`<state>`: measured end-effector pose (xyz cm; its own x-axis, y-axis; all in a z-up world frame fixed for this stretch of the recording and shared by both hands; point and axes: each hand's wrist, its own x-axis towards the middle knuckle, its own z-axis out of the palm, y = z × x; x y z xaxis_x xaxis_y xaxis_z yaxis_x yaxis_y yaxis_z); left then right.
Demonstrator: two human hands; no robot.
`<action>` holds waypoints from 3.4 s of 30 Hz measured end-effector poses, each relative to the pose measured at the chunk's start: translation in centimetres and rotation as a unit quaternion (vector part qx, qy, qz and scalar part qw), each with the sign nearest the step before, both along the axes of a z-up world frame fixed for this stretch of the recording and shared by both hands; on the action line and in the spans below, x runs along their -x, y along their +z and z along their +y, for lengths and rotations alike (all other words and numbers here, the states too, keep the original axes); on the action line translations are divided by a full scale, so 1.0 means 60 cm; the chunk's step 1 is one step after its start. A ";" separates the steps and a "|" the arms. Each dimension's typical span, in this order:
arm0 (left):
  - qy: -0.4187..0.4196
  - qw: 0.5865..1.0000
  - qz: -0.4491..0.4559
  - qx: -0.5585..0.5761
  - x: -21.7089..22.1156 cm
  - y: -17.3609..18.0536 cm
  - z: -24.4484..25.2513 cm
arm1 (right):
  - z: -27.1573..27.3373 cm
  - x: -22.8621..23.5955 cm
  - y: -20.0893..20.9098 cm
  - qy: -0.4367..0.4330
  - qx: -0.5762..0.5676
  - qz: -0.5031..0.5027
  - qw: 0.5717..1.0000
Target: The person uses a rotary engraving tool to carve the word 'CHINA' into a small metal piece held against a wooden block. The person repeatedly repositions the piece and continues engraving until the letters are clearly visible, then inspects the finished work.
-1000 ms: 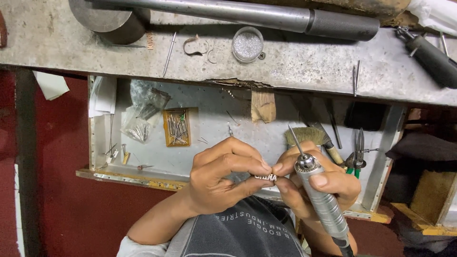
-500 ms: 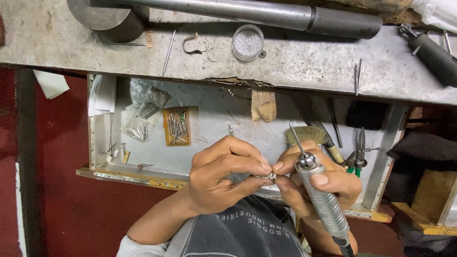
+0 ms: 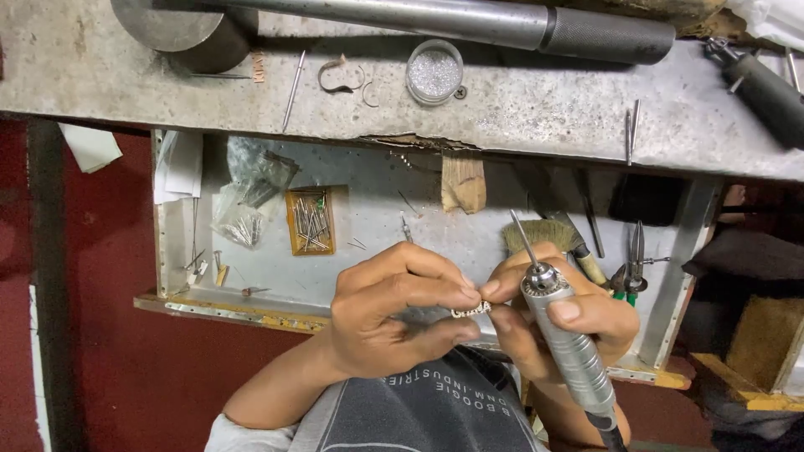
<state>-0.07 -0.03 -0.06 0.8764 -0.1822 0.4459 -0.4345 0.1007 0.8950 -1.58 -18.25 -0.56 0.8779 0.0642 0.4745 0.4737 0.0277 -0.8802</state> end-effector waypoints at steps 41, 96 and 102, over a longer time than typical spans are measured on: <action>-0.008 0.997 0.072 -0.013 0.002 0.001 0.009 | 0.008 -0.006 -0.003 -0.006 -0.004 0.024 1.000; 0.173 0.967 0.074 -0.169 -0.068 -0.078 0.020 | 0.011 -0.025 -0.089 -0.064 -0.085 -0.037 0.994; 0.156 0.973 0.138 -0.098 -0.069 -0.080 0.011 | 0.007 -0.036 -0.067 -0.066 -0.013 -0.006 0.998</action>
